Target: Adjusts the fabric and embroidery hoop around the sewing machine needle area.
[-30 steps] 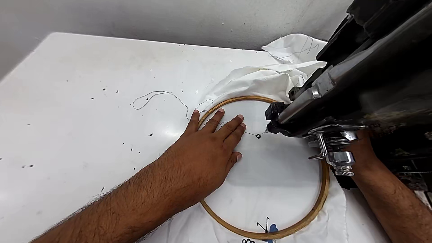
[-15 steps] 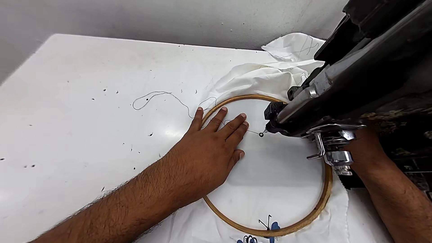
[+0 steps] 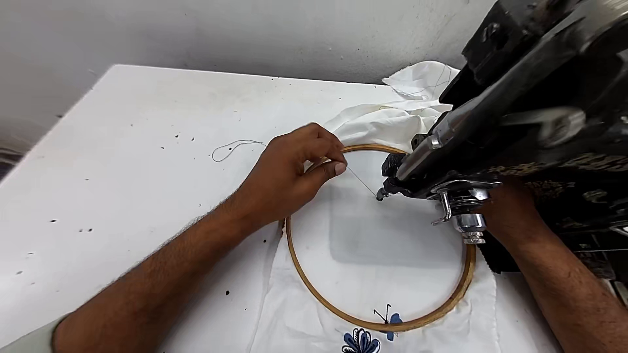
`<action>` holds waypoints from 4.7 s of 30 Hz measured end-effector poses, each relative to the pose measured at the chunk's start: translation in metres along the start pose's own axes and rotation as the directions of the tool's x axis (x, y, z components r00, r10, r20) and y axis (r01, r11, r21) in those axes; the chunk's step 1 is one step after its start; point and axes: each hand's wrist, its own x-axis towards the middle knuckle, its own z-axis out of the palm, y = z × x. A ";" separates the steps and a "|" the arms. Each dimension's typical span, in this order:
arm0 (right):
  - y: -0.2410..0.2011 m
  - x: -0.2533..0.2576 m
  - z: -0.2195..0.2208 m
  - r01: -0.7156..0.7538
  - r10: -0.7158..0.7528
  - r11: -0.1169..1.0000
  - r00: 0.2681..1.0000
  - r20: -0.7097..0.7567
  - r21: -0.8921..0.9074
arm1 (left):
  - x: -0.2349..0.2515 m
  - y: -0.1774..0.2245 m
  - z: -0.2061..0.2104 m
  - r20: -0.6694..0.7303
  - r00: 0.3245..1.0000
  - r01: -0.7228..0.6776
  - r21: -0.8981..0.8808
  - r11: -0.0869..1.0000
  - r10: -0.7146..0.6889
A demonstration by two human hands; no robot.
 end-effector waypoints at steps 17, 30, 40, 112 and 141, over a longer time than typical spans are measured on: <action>0.001 0.005 0.006 0.068 -0.068 0.992 0.998 0.008 -0.105 | 0.000 0.018 0.011 -0.203 0.967 0.202 0.227 0.953 -0.157; 0.000 0.000 -0.008 0.023 -0.013 0.986 0.998 0.062 -0.164 | -0.030 0.038 0.031 0.360 0.901 0.032 0.501 0.865 -0.242; 0.006 -0.006 -0.005 -0.029 0.029 0.997 1.000 0.005 -0.067 | -0.031 0.036 0.030 0.366 0.900 0.010 0.527 0.850 -0.238; 0.000 -0.007 -0.003 -0.110 0.110 0.993 0.994 0.010 0.032 | -0.032 0.041 0.031 0.367 0.898 0.007 0.543 0.840 -0.244; -0.001 0.005 -0.017 -0.158 0.190 0.975 0.958 0.213 -0.158 | -0.003 -0.061 -0.038 -0.008 0.935 0.314 0.485 0.816 -0.355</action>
